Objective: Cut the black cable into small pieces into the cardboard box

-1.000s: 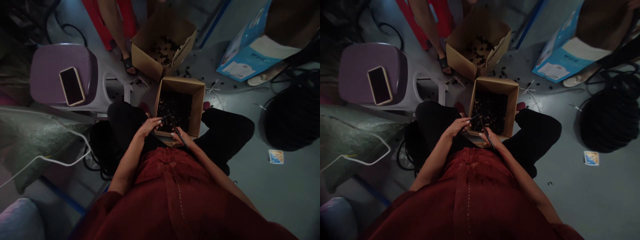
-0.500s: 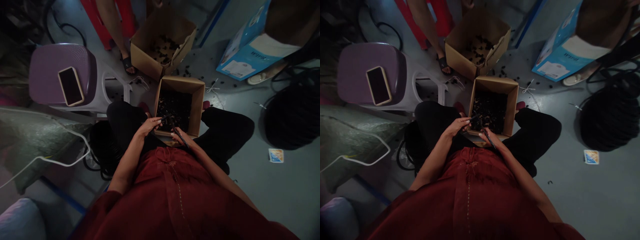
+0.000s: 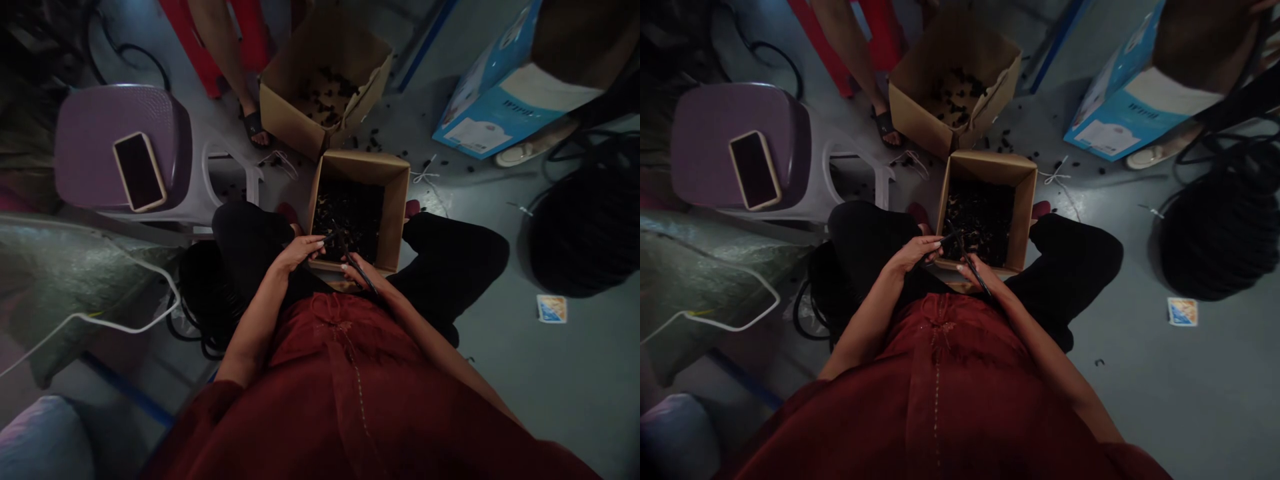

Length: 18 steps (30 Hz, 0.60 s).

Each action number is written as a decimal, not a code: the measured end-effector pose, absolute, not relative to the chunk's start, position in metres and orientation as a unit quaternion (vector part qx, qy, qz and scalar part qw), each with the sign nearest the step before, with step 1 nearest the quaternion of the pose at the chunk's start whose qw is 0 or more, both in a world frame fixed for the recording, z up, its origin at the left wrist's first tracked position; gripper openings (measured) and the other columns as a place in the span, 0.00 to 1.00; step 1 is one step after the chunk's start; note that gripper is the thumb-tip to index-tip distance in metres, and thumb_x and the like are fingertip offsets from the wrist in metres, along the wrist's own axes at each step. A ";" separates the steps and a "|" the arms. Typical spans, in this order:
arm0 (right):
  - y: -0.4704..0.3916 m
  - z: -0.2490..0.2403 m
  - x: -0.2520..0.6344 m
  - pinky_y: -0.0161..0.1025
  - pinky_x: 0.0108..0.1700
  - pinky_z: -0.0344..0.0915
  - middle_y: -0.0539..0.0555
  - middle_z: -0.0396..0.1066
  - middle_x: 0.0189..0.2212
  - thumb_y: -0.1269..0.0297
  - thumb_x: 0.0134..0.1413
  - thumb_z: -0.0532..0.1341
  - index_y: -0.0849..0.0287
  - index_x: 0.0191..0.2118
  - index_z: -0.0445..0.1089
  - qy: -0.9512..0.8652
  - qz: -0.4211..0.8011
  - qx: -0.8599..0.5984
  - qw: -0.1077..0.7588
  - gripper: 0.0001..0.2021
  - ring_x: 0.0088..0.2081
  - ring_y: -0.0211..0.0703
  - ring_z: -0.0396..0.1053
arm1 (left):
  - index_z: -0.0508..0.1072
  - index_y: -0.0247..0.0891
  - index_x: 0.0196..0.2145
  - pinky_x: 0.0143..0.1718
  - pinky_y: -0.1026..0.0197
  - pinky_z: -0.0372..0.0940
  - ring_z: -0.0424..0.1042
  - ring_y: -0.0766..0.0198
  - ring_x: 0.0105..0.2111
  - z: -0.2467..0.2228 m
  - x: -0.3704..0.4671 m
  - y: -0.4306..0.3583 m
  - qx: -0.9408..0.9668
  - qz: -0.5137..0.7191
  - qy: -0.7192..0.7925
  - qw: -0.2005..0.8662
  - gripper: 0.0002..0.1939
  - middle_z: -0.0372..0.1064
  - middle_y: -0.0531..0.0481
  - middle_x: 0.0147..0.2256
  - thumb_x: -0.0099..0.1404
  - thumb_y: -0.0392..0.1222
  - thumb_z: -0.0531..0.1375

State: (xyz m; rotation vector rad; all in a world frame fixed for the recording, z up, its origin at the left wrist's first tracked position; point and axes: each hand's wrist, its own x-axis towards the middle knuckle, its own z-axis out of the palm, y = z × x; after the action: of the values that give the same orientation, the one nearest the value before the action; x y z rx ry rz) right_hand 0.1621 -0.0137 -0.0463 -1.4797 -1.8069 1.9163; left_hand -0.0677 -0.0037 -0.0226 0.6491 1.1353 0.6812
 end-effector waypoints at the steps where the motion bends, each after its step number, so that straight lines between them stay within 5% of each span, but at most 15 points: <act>1: -0.013 -0.045 0.162 0.38 0.35 0.66 0.54 0.68 0.33 0.49 0.53 0.55 0.60 0.49 0.58 -0.597 0.634 -0.488 0.059 0.23 0.32 0.40 0.67 | 0.70 0.30 0.48 0.19 0.70 0.51 0.57 0.76 0.20 -0.022 -0.067 -0.004 0.301 0.305 0.519 0.740 0.27 0.66 0.50 0.28 0.54 0.48 0.62; 11: -0.011 -0.031 0.162 0.38 0.35 0.65 0.56 0.68 0.38 0.50 0.55 0.52 0.57 0.53 0.57 -0.571 0.657 -0.491 0.039 0.24 0.31 0.40 0.69 | 0.70 0.32 0.50 0.20 0.70 0.51 0.57 0.76 0.20 -0.028 -0.067 -0.004 0.365 0.255 0.530 0.721 0.25 0.66 0.51 0.27 0.57 0.47 0.59; 18: -0.015 -0.031 0.161 0.35 0.32 0.61 0.51 0.66 0.30 0.50 0.56 0.49 0.57 0.44 0.60 -0.632 0.592 -0.498 0.054 0.17 0.29 0.38 0.63 | 0.69 0.31 0.50 0.20 0.70 0.51 0.57 0.76 0.20 -0.029 -0.066 -0.003 0.362 0.255 0.529 0.724 0.25 0.66 0.51 0.27 0.57 0.47 0.58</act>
State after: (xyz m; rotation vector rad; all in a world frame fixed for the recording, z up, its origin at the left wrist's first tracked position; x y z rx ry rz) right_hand 0.1613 -0.0147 -0.0307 -1.5119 -1.9195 1.7992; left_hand -0.0665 -0.0031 -0.0288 0.7996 1.1674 0.5619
